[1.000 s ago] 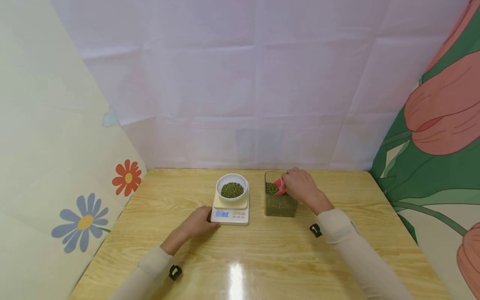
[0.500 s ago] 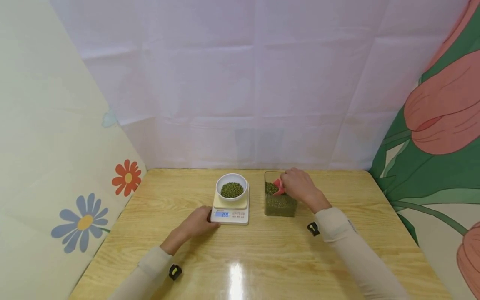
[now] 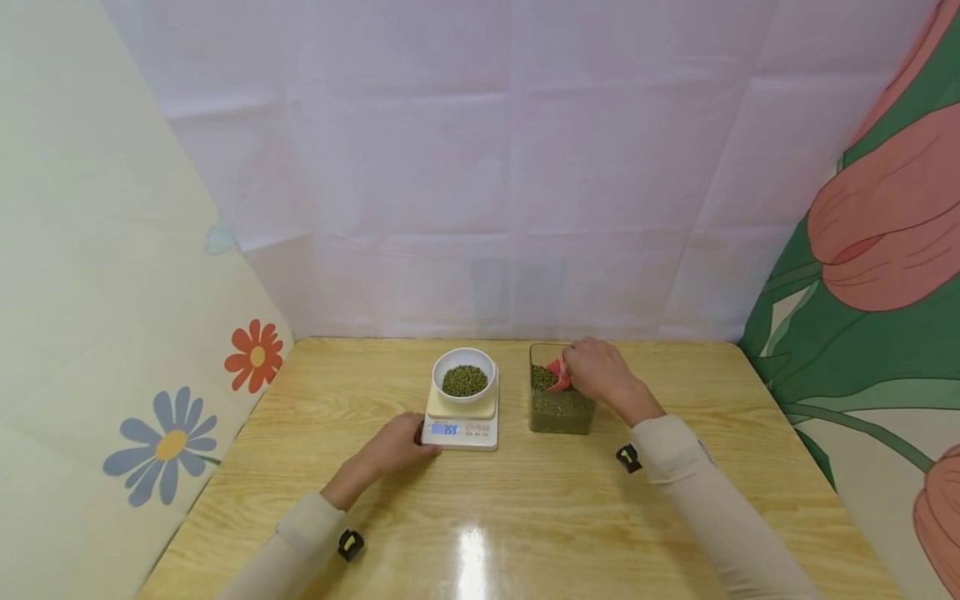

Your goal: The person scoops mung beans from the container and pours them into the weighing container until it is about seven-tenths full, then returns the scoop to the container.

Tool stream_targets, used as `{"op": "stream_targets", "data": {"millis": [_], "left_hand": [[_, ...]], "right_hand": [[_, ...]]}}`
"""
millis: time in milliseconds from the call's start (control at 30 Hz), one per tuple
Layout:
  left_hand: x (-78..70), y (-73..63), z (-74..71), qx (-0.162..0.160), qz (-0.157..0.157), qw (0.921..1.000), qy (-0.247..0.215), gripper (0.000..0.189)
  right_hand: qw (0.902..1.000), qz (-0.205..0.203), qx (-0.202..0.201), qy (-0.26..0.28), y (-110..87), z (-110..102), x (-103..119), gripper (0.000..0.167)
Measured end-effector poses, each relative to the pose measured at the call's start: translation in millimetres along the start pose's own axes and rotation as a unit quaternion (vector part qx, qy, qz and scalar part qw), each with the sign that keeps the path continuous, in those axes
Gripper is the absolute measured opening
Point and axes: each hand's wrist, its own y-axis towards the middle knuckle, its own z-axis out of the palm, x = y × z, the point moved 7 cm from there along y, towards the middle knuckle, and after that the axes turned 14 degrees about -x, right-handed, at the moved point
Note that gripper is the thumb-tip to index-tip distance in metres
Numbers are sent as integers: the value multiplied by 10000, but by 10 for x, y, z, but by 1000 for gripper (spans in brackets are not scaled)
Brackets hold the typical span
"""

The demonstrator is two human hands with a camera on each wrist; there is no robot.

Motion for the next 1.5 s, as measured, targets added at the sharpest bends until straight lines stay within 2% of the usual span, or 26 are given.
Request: {"op": "stream_targets", "data": {"millis": [533,933,1500], "left_hand": [[6,-3,1,-12,35,10000,22,34],[1,-4,-3,-42,115,9999,45,34],[2,-4,5,-23,66,10000,-17,30]], "right_hand": [[9998,93,167,62,-17,17,-42,4],[9990,256,157,329,-33,1,-57,12],[9976,368,153,568,-64,-11,-94,19]]}}
